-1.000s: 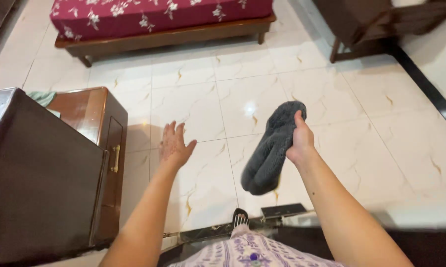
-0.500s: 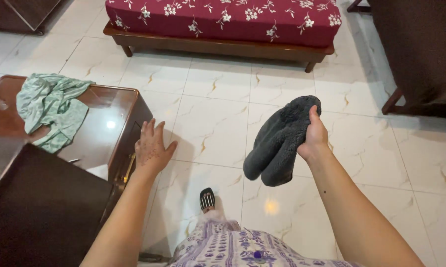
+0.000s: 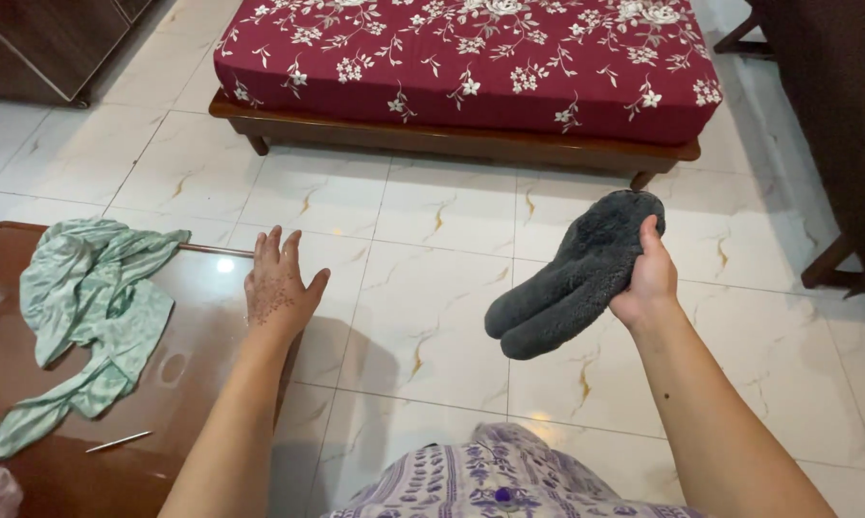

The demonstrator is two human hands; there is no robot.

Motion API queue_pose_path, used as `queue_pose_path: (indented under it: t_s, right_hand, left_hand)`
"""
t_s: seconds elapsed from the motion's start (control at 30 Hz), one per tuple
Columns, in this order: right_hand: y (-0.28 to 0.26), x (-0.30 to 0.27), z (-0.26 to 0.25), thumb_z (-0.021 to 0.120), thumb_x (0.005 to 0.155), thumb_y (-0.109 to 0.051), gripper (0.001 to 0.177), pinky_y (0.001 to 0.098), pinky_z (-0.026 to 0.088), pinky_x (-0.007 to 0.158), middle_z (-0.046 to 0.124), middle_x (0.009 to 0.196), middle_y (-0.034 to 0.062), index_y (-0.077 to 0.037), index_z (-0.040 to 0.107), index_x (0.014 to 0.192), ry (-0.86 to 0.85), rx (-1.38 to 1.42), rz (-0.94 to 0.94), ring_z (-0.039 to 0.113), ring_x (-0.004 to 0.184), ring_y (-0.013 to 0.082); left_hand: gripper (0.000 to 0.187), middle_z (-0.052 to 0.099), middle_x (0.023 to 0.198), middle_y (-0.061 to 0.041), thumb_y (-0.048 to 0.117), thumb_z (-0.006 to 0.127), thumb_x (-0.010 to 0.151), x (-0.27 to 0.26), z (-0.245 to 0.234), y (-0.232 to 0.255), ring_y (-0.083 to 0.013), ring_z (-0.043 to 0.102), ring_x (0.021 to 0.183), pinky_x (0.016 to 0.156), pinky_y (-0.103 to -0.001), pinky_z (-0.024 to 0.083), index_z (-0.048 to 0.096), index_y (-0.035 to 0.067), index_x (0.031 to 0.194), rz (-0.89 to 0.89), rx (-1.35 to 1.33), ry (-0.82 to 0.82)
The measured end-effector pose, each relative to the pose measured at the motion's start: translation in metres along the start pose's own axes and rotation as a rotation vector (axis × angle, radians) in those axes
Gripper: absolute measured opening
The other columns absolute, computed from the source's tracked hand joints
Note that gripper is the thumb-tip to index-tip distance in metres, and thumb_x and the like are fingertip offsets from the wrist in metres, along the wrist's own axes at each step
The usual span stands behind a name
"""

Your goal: The person cleans a wooden table and nightstand using a cloth and washes the cloth in a sink.

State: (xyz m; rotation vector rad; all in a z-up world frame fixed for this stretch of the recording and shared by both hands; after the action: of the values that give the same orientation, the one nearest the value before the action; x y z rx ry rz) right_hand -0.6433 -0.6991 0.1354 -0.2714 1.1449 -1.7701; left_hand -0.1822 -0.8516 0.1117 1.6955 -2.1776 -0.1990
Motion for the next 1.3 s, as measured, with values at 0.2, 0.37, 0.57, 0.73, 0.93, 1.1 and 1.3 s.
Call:
queue_pose_path:
  t_s: [0.2,0.37,0.57,0.73,0.93,1.1,1.3]
  right_hand:
    - [0.002,0.125,0.054,0.036,0.104,-0.053,0.057,0.0538,0.045,0.113,0.060,0.142,0.0123,-0.010,0.056,0.137,-0.074,-0.001,0.036,0.057,0.133,0.0335]
    - [0.004,0.239,0.125,0.037,0.106,-0.054,0.059,0.0545,0.045,0.114,0.061,0.140,0.0150,-0.007,0.057,0.136,-0.201,0.008,0.128,0.057,0.132,0.0346]
    - [0.020,0.351,0.221,0.036,0.104,-0.051,0.057,0.0553,0.046,0.111,0.063,0.138,0.0151,-0.009,0.058,0.136,-0.339,-0.028,0.224,0.060,0.128,0.0351]
    - [0.048,0.419,0.300,0.040,0.106,-0.051,0.055,0.0541,0.048,0.109,0.064,0.134,0.0140,-0.008,0.058,0.136,-0.454,-0.068,0.269,0.062,0.124,0.0343]
    - [0.095,0.462,0.417,0.039,0.104,-0.053,0.057,0.0561,0.050,0.106,0.067,0.129,0.0158,-0.007,0.058,0.131,-0.491,-0.098,0.415,0.064,0.121,0.0358]
    - [0.156,0.507,0.521,0.040,0.104,-0.054,0.058,0.0562,0.050,0.105,0.065,0.129,0.0182,-0.006,0.057,0.132,-0.579,-0.144,0.448,0.063,0.120,0.0374]
    - [0.217,0.527,0.652,0.041,0.103,-0.053,0.058,0.0560,0.049,0.107,0.067,0.129,0.0177,-0.005,0.057,0.132,-0.638,-0.205,0.491,0.064,0.120,0.0368]
  left_hand:
    - [0.079,0.033,0.162,-0.018,0.039,0.076,0.084,0.097,0.018,-0.014,-0.0382,0.026,0.152,0.110,-0.061,0.035,0.044,0.010,0.150,-0.033,0.015,0.057]
    - [0.078,0.033,0.162,-0.017,0.039,0.076,0.084,0.170,0.022,-0.027,-0.0377,0.025,0.153,0.110,-0.062,0.035,0.044,0.012,0.150,-0.144,0.047,0.095]
    - [0.080,0.032,0.163,-0.017,0.041,0.077,0.082,0.232,0.017,-0.058,-0.0374,0.024,0.152,0.111,-0.063,0.034,0.044,0.014,0.150,-0.294,0.101,0.133]
    - [0.081,0.030,0.164,-0.015,0.042,0.075,0.082,0.252,0.024,-0.098,-0.0358,0.021,0.154,0.111,-0.063,0.033,0.044,0.014,0.151,-0.468,0.097,0.129]
    - [0.080,0.030,0.164,-0.016,0.043,0.075,0.084,0.299,0.006,-0.163,-0.0367,0.022,0.154,0.112,-0.059,0.034,0.044,0.012,0.151,-0.548,0.153,0.179]
    - [0.080,0.031,0.164,-0.017,0.042,0.075,0.083,0.364,-0.007,-0.237,-0.0379,0.024,0.153,0.113,-0.058,0.035,0.044,0.012,0.151,-0.579,0.162,0.238]
    - [0.081,0.031,0.163,-0.017,0.042,0.076,0.082,0.434,-0.047,-0.321,-0.0379,0.024,0.152,0.110,-0.062,0.034,0.044,0.013,0.150,-0.624,0.195,0.250]
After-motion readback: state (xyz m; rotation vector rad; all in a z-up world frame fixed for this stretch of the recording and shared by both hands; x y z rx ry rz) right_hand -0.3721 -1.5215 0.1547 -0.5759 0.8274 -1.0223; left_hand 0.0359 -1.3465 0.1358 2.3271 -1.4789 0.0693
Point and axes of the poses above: each hand's wrist, its own x-axis towards the middle knuckle, its own z-axis out of the palm, y = z × x, the point moved 4 cm from there along x, towards the middle knuckle
